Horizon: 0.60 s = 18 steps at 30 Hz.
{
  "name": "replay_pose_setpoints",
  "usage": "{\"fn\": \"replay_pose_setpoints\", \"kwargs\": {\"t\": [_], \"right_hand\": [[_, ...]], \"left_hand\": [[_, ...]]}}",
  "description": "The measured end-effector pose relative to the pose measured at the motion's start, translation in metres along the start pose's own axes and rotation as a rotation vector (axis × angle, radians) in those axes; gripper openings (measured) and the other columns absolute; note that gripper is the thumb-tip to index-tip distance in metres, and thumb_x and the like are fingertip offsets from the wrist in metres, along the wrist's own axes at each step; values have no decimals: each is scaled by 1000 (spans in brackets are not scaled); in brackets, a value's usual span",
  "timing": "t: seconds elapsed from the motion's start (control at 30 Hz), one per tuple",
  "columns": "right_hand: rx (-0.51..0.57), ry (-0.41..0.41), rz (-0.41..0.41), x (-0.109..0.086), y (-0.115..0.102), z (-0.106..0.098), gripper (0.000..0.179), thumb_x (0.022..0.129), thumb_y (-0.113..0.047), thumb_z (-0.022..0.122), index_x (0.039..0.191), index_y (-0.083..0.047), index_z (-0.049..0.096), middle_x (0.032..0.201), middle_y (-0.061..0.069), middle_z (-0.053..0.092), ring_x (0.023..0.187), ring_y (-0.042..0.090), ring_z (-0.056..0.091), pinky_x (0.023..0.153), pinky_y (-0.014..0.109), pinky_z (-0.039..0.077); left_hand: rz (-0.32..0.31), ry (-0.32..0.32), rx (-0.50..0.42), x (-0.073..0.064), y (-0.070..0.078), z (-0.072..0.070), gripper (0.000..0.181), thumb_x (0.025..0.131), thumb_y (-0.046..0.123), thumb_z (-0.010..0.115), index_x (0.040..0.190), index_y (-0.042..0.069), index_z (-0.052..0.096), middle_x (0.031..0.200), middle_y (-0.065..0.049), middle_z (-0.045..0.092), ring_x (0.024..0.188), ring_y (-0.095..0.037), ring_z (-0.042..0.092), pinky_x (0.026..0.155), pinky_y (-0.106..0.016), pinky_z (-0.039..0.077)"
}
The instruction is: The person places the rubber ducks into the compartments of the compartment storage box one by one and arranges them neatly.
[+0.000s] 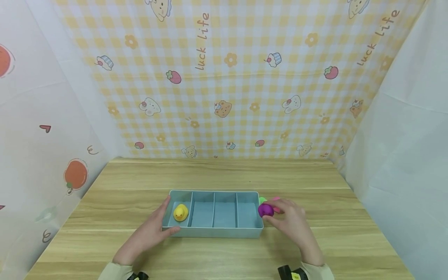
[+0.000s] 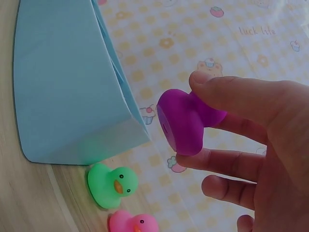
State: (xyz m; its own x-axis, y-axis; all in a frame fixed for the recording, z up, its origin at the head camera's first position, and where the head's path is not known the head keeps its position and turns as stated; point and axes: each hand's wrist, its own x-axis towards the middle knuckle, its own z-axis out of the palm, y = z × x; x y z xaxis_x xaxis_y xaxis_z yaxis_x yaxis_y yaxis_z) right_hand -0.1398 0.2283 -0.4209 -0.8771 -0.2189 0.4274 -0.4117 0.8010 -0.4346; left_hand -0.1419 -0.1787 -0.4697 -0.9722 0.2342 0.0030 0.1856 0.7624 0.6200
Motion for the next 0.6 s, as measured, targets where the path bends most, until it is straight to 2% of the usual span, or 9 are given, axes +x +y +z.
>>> {"fn": "replay_pose_setpoints", "kwargs": {"t": [0.2, 0.47, 0.6], "right_hand": [[4, -22, 19, 1, -1, 2, 34, 70, -26, 85, 101, -19, 73, 100, -2, 72, 82, 4, 58, 68, 23, 41], [48, -77, 78, 3, -4, 4, 35, 71, -26, 84, 102, -16, 73, 107, 6, 71, 86, 23, 65, 78, 37, 33], [59, -87, 84, 3, -6, 6, 35, 70, -25, 84, 102, -16, 73, 107, 6, 70, 87, 25, 66, 79, 38, 30]], "left_hand": [[2, -4, 0, 1, 0, 0, 107, 81, 54, 68, 154, 8, 5, 157, -19, 19, 141, -39, 29, 111, -54, 32], [11, -2, 5, 0, 0, -1, 107, 81, 55, 67, 154, 8, 4, 157, -19, 20, 140, -39, 29, 111, -54, 32], [12, -3, 5, 0, -1, 0, 108, 81, 55, 67, 154, 8, 4, 157, -20, 20, 141, -39, 28, 111, -54, 31]]}}
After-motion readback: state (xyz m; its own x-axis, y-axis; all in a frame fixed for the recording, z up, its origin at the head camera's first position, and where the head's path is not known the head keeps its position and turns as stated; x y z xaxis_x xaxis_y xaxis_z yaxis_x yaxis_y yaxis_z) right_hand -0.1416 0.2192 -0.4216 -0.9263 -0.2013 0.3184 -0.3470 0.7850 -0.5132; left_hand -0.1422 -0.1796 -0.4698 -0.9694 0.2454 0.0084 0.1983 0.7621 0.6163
